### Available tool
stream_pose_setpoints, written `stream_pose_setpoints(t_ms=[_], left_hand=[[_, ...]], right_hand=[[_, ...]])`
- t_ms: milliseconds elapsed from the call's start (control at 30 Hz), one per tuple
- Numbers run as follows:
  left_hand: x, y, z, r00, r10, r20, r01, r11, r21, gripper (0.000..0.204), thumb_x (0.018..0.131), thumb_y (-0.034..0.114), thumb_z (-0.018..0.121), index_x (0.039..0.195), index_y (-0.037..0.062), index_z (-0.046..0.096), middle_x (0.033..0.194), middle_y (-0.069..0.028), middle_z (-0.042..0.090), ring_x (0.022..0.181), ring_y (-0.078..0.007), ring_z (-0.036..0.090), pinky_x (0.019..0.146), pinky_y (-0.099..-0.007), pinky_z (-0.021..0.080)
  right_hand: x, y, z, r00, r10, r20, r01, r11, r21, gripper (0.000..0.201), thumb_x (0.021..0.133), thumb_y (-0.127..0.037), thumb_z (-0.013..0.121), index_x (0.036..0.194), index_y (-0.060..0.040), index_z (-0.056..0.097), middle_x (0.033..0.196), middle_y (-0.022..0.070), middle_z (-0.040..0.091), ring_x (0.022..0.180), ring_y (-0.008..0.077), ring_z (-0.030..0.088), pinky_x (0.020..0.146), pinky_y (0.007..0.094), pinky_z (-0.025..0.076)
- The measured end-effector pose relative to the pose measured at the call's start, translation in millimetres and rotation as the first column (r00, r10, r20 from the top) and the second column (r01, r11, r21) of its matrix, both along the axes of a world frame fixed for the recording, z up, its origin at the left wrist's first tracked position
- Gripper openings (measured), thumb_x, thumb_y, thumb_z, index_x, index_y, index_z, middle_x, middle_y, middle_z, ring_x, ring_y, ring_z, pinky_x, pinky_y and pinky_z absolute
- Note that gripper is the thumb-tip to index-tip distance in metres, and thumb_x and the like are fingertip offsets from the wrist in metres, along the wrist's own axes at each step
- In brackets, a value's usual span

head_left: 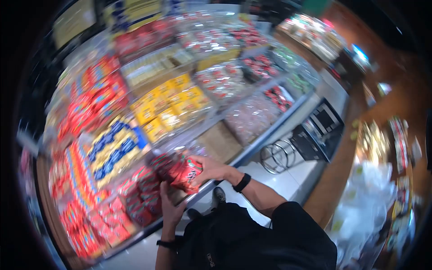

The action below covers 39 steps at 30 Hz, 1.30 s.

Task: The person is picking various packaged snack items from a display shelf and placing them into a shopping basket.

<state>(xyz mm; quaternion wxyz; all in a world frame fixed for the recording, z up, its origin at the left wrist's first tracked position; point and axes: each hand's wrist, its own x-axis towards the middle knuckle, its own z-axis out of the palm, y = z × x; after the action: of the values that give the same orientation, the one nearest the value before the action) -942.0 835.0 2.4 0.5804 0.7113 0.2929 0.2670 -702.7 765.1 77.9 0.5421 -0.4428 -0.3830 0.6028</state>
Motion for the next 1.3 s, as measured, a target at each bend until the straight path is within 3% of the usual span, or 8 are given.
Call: stream_pose_setpoints(t_ms=[233,667,800,867,900,1100,1133,1300], left_hand=[[4.2,-4.9,10.4,0.983,-0.069,-0.169,0.083,0.994,0.077,0.09,0.073,-0.004,0.065,0.149,0.0036,0.017,0.151,-0.0178,0.025,0.14,-0.0311,0.028,0.111,-0.0432,0.03],[2.2,3.2,-28.9,0.99,0.067,-0.127,-0.054,0.993,0.106,0.078,0.08,-0.006,0.056,0.149,0.0019,0.02,0.153,-0.0169,0.024,0.137,-0.0306,0.033,0.101,-0.0422,0.04],[18.9,-32.4,1.1,0.847,0.462,-0.263,-0.338,0.851,0.402,0.069,0.085,0.04,0.07,0.138,0.007,0.042,0.14,-0.0118,0.047,0.128,-0.0313,0.044,0.114,-0.0623,0.013],[50.0,-54.3,11.9,0.812,0.577,-0.089,-0.474,0.741,0.476,0.059,0.086,0.041,0.07,0.125,0.0003,0.052,0.124,-0.0147,0.057,0.113,-0.0347,0.055,0.106,-0.0543,0.03],[79.1,-67.4,22.1,0.774,0.507,0.379,-0.511,0.854,-0.099,0.054,0.088,0.038,0.067,0.12,-0.003,0.054,0.116,-0.0167,0.058,0.102,-0.0332,0.058,0.091,-0.0499,0.044],[172.7,-149.4,51.5,0.763,0.632,-0.133,-0.48,0.692,0.539,0.055,0.088,0.038,0.067,0.118,-0.0053,0.053,0.113,-0.0164,0.057,0.097,-0.0303,0.057,0.087,-0.0486,0.045],[182.4,-158.0,55.3,0.748,0.643,-0.163,-0.455,0.676,0.58,0.055,0.088,0.038,0.067,0.118,-0.0057,0.053,0.113,-0.0164,0.057,0.097,-0.0298,0.057,0.086,-0.0483,0.045],[261.5,-197.9,96.2,0.74,0.641,-0.202,-0.526,0.739,0.42,0.058,0.087,0.038,0.067,0.116,-0.0089,0.05,0.107,-0.0189,0.056,0.091,-0.0266,0.053,0.085,-0.0433,0.045]], right_hand=[[2.3,-112.7,4.0,0.818,-0.399,-0.415,0.451,0.892,0.03,0.08,0.07,0.0,0.077,0.139,-0.0034,0.037,0.129,0.0056,0.055,0.116,0.0148,0.055,0.1,0.0322,0.044],[201.9,-394.1,59.4,0.094,-0.991,0.091,0.958,0.115,0.261,0.061,0.071,-0.002,0.077,0.124,-0.0038,0.047,0.113,0.0082,0.062,0.098,0.0177,0.064,0.084,0.0341,0.056],[312.9,-474.4,64.2,-0.122,-0.954,0.273,0.962,-0.047,0.268,0.059,0.069,-0.003,0.079,0.12,-0.0028,0.049,0.104,0.0087,0.064,0.09,0.0163,0.065,0.08,0.0321,0.057],[370.0,-501.3,56.5,-0.195,-0.904,0.381,0.959,-0.095,0.266,0.061,0.066,-0.005,0.081,0.118,-0.002,0.05,0.102,0.0081,0.064,0.087,0.0158,0.065,0.078,0.0309,0.056],[399.3,-511.9,48.8,-0.216,-0.866,0.452,0.956,-0.094,0.278,0.062,0.064,-0.006,0.081,0.117,-0.0015,0.05,0.101,0.0076,0.064,0.086,0.0156,0.065,0.076,0.0302,0.056],[564.1,-567.8,-29.8,-0.111,-0.435,0.894,0.97,0.15,0.194,0.072,0.047,-0.027,0.084,0.108,0.0018,0.059,0.099,0.0178,0.062,0.086,0.0305,0.064,0.078,0.0347,0.052],[579.1,-564.6,-49.6,-0.289,-0.234,0.928,0.934,0.143,0.327,0.063,0.049,-0.024,0.082,0.104,0.0011,0.062,0.094,0.0171,0.066,0.082,0.0271,0.064,0.077,0.0331,0.051],[620.8,-544.1,-86.6,-0.105,-0.134,0.985,0.993,0.045,0.112,0.081,0.053,-0.031,0.083,0.125,-0.0049,0.056,0.12,0.0242,0.052,0.105,0.0411,0.057,0.092,0.0404,0.049]])
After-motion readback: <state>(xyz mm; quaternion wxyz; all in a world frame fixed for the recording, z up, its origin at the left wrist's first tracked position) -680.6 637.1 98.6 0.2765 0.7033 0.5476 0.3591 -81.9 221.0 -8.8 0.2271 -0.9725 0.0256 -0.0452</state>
